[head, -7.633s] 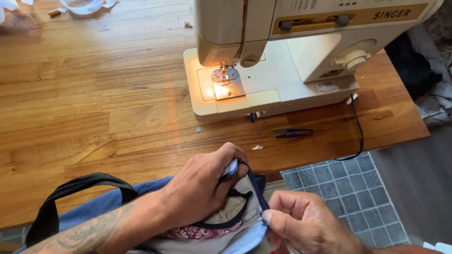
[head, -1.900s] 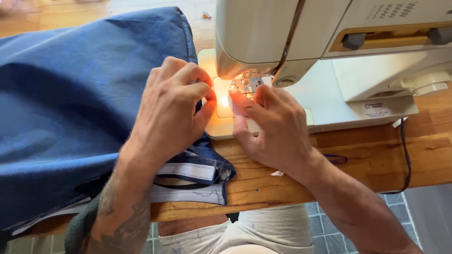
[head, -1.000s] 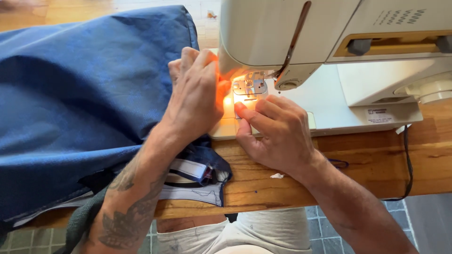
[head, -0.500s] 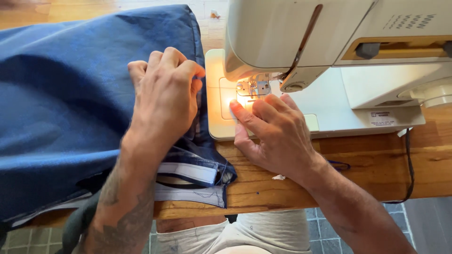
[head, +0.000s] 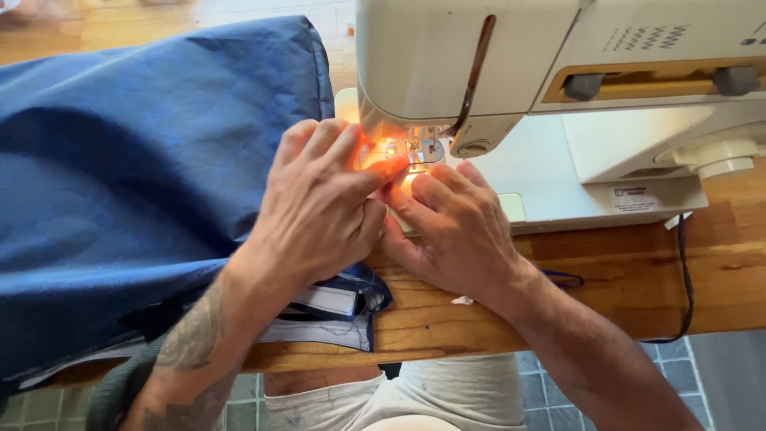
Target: Sewing a blue fabric bag using a sewing machine and trimming excess thread with snips
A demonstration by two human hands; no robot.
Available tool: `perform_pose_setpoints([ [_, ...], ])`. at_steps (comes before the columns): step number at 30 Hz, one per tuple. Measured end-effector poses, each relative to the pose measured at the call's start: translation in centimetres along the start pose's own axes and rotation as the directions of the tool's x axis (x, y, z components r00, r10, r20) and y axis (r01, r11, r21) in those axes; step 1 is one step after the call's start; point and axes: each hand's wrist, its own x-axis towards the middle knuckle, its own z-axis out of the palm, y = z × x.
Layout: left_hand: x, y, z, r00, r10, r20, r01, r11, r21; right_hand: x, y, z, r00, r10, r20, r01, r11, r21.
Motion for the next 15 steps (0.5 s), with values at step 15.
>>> perform_pose_setpoints([
  [15,0.4,0.3,0.2,0.998,0.025,0.056,-0.050,0.875,0.482,-0.1,-0.1,-0.3,0.997,0.013,-0.078,-0.002,0.990,0.139],
])
